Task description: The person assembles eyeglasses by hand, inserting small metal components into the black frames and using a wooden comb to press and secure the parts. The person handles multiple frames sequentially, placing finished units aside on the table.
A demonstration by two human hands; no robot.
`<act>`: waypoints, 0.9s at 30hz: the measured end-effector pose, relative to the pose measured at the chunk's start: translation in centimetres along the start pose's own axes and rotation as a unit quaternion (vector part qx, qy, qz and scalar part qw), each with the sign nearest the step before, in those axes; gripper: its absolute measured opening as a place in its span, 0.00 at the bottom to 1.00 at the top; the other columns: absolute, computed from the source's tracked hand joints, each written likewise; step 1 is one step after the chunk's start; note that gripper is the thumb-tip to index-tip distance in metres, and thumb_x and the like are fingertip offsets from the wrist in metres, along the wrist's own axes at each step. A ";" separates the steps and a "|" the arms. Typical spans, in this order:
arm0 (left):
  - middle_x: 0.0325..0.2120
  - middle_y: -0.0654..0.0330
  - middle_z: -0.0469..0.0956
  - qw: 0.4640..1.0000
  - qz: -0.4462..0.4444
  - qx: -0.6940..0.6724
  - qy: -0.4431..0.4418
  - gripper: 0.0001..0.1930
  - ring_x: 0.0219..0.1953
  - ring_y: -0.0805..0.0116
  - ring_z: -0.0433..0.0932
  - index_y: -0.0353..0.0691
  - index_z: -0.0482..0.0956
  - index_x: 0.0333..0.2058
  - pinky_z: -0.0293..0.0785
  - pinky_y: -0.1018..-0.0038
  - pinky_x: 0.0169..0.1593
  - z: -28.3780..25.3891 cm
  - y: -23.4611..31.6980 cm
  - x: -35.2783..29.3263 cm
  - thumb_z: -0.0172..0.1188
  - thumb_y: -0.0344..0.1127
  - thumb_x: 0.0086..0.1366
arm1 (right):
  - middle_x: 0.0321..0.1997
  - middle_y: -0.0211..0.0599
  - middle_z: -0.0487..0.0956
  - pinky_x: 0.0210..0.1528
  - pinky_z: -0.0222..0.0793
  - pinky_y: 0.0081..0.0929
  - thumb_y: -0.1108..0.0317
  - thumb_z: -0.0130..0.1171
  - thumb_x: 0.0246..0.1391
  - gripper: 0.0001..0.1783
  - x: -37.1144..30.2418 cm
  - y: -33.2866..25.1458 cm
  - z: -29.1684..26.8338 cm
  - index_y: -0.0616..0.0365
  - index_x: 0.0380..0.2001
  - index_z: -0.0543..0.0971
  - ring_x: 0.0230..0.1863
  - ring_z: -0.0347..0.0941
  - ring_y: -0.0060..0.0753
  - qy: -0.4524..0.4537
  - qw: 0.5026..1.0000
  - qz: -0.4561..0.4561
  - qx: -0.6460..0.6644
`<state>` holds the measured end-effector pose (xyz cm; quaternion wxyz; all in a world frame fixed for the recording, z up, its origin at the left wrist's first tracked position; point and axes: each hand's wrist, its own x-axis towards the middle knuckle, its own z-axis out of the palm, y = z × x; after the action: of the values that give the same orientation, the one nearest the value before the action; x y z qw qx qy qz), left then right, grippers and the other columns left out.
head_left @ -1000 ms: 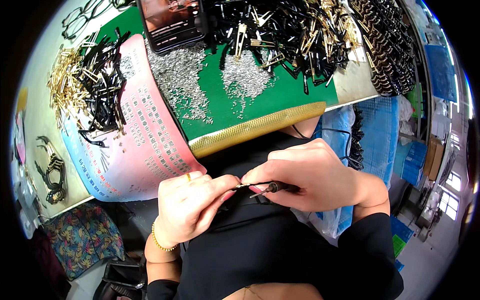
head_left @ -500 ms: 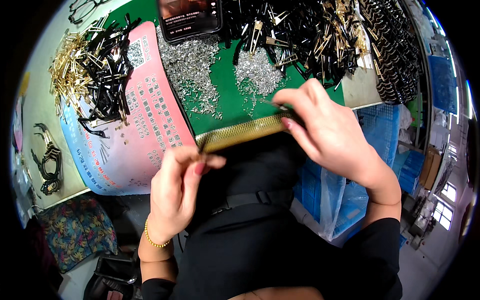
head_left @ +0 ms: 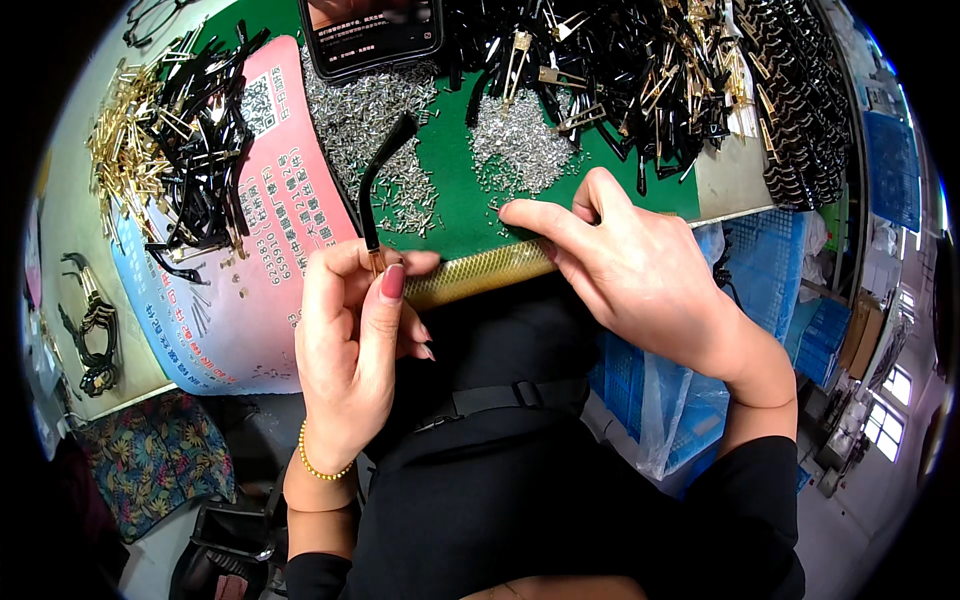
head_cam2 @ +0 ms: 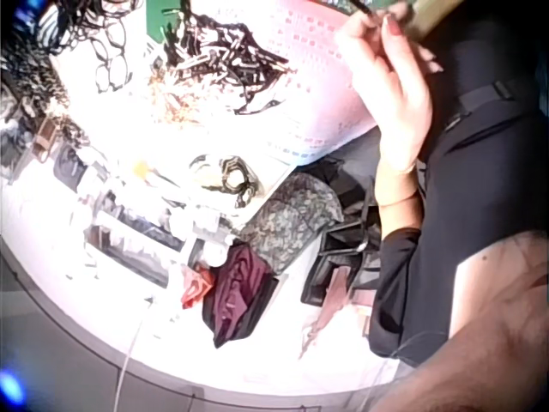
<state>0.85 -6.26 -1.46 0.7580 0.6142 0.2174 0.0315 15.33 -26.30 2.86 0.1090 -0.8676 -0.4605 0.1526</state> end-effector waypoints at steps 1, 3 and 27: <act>0.42 0.50 0.84 1.000 -0.004 0.007 -0.002 0.08 0.23 0.79 0.75 0.34 0.66 0.49 0.76 0.81 0.28 0.0 0.0 0.0 0.49 0.31 0.77 | 0.34 0.36 0.69 0.25 0.73 0.34 0.69 0.59 0.62 0.20 0.0 0.0 0.0 0.38 0.56 0.78 0.24 0.75 0.39 -0.002 1.000 0.002 0.000; 0.35 0.54 0.86 1.000 -0.004 0.015 0.003 0.08 0.23 0.80 0.75 0.34 0.67 0.49 0.76 0.82 0.28 -0.1 -0.2 0.0 0.50 0.31 0.77 | 0.34 0.36 0.69 0.26 0.73 0.34 0.69 0.59 0.62 0.20 0.3 -0.2 0.0 0.38 0.57 0.77 0.24 0.75 0.39 -0.014 1.000 0.012 0.001; 0.26 0.60 0.84 0.986 0.036 0.158 0.037 0.10 0.20 0.77 0.78 0.32 0.81 0.49 0.75 0.78 0.25 0.8 0.1 0.2 0.58 0.28 0.73 | 0.35 0.33 0.74 0.22 0.76 0.21 0.62 0.43 0.72 0.25 3.5 -3.2 -2.7 0.53 0.68 0.56 0.22 0.75 0.20 -0.286 0.768 0.161 0.550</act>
<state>1.36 -6.91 -1.30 0.6412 0.7321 0.2252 0.0467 15.73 -21.76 5.85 0.4049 -0.6369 -0.1608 0.6361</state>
